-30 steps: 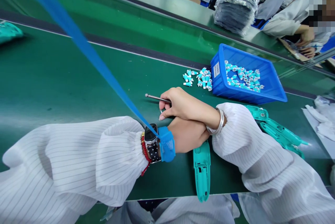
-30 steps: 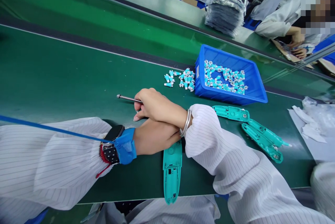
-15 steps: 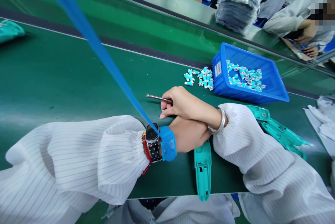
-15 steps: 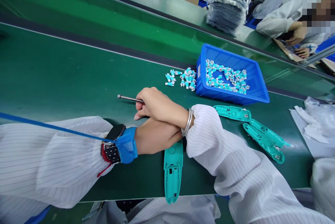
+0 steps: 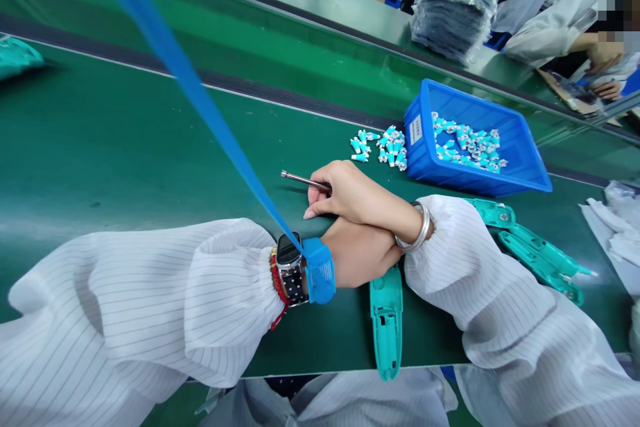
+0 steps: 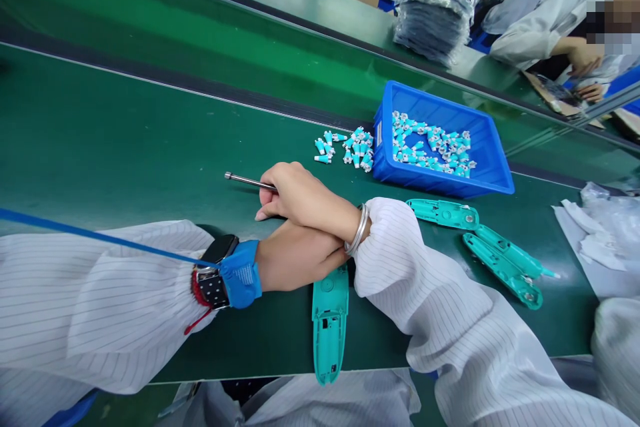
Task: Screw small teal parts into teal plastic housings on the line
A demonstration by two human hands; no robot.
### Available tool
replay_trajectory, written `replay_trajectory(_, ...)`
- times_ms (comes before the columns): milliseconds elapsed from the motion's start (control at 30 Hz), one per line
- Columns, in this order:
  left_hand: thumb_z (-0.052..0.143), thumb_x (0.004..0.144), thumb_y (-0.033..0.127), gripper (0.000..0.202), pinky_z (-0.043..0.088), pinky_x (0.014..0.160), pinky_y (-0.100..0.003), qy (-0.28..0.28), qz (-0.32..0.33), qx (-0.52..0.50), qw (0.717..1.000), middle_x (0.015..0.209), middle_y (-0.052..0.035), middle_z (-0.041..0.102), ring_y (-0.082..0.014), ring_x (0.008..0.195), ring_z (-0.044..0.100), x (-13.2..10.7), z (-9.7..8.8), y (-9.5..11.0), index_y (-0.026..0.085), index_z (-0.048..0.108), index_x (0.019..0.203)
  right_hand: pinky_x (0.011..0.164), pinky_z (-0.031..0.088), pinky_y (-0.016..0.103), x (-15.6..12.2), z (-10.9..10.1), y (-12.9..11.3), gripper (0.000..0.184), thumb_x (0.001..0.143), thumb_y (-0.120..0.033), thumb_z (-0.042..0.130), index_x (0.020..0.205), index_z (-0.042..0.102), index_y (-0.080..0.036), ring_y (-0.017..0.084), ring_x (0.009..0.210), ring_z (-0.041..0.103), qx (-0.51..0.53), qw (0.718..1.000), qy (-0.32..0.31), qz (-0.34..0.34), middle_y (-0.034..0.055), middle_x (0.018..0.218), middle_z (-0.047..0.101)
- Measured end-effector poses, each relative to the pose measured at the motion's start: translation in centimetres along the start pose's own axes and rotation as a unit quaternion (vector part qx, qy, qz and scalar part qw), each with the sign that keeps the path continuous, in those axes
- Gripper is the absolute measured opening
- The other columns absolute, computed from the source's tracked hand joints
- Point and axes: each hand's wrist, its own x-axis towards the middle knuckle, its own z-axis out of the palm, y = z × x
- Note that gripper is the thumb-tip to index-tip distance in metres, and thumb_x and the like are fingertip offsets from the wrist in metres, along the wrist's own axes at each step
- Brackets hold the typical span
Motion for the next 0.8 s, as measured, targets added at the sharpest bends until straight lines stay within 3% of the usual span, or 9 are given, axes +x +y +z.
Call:
replay_trajectory(267, 0.029, 0.09, 0.027, 0.039, 0.045, 0.074, -0.035, 0.021, 0.008, 0.015, 1.0, 0.102, -0.008, 0.066, -0.0231, 0.089, 0.06, 0.0, 0.2, 0.1, 0.016, 0.061, 0.11, 0.051, 0.03, 0.021, 0.1, 0.1, -0.1, 0.018, 0.066, -0.014, 0.073, 0.058, 0.057, -0.011, 0.006, 0.053, 0.041, -0.014, 1.0, 0.0, 0.012, -0.0038, 0.054, 0.052)
replay_trajectory(400, 0.031, 0.09, 0.029, 0.037, 0.046, 0.074, -0.036, -0.008, -0.027, -0.026, 0.999, 0.106, -0.0088, 0.065, -0.0251, 0.092, 0.061, 0.0, -0.3, -0.1, 0.017, 0.063, 0.106, 0.051, 0.031, 0.022, -0.5, -1.2, -0.4, 0.018, 0.07, -0.021, 0.071, 0.059, 0.06, -0.012, 0.007, 0.052, 0.042, -0.019, 0.998, 0.064, 0.016, -0.0037, 0.053, 0.052)
replay_trajectory(500, 0.026, 0.091, 0.038, 0.045, 0.045, 0.063, -0.035, -0.06, -0.105, -0.061, 0.991, 0.087, -0.0081, 0.068, -0.0263, 0.078, 0.064, 0.3, -1.1, -0.6, 0.02, 0.067, 0.088, 0.051, 0.032, 0.023, -3.1, -3.3, -1.4, 0.018, 0.074, -0.022, 0.068, 0.061, 0.06, -0.013, 0.007, 0.051, 0.042, -0.044, 0.984, 0.168, 0.027, -0.0033, 0.053, 0.051)
replay_trajectory(600, 0.023, 0.091, 0.043, 0.05, 0.043, 0.061, -0.032, -0.061, -0.154, -0.06, 0.984, 0.084, -0.007, 0.067, -0.0243, 0.074, 0.063, 0.8, -1.9, -1.2, 0.021, 0.067, 0.084, 0.046, 0.028, 0.023, -7.4, -4.4, -2.7, 0.02, 0.077, -0.025, 0.065, 0.062, 0.057, -0.015, 0.007, 0.048, 0.038, -0.072, 0.97, 0.23, 0.027, -0.0037, 0.05, 0.046)
replay_trajectory(700, 0.024, 0.091, 0.043, 0.049, 0.041, 0.064, -0.029, -0.053, -0.185, -0.052, 0.98, 0.088, -0.0072, 0.066, -0.0213, 0.076, 0.061, 1.1, -2.5, -1.7, 0.019, 0.067, 0.089, 0.043, 0.025, 0.023, -11.2, -3.3, -3.2, 0.017, 0.081, -0.024, 0.061, 0.067, 0.056, -0.017, 0.007, 0.046, 0.035, -0.066, 0.977, 0.199, 0.034, -0.0043, 0.05, 0.042)
replay_trajectory(800, 0.023, 0.092, 0.04, 0.051, 0.039, 0.064, -0.029, -0.033, -0.177, -0.049, 0.982, 0.082, -0.0077, 0.065, -0.0195, 0.072, 0.059, 1.1, -2.7, -1.9, 0.017, 0.067, 0.083, 0.05, 0.032, 0.023, -13.0, -0.9, -2.5, 0.015, 0.084, -0.019, 0.056, 0.07, 0.053, -0.016, 0.009, 0.056, 0.044, -0.055, 0.99, 0.132, 0.013, -0.0015, 0.063, 0.05)
